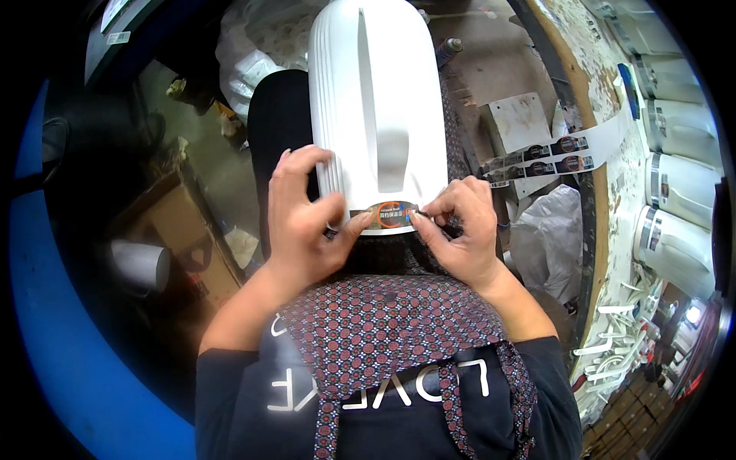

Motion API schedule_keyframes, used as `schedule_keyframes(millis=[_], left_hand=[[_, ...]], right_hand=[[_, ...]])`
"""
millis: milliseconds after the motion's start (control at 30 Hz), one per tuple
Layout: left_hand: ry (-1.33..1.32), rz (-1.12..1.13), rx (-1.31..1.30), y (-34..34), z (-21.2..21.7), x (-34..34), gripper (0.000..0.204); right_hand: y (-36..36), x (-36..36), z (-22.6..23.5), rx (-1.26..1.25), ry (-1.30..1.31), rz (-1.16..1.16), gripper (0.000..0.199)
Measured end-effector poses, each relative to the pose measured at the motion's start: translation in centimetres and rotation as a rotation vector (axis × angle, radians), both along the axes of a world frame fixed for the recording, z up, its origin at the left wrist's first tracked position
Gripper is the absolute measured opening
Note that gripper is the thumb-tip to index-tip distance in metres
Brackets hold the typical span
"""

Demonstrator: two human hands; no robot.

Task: The person assembles white plastic thermos bodies by inserting inner linings, attaching top handles, and applying labels to the exterior of the containers.

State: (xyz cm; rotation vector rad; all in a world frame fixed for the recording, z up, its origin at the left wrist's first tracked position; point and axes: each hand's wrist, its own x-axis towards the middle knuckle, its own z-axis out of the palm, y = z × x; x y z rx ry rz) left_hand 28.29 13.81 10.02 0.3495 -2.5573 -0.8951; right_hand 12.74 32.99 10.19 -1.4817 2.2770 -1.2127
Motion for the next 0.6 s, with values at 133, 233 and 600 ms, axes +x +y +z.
schedule_keyframes(millis=[133,233,600], left_hand=[[0.083,0.133,0.338,-0.1,-4.3,0.1,0.075],[0.156,0.02,0.444,0.3,-5.7,-1.4,0.108],[0.348,-0.216,0.987,-13.9,8.9,-6.3,0.115]], right_hand=[[-2.2,-2.0,1.2,-0.038,0.183,-0.051,0.07],[-6.0,-2.5,2.6,-0.066,0.275,-0.047,0.099],[-4.1,-7.8,9.5,0.052,-0.064,0.408,0.037]])
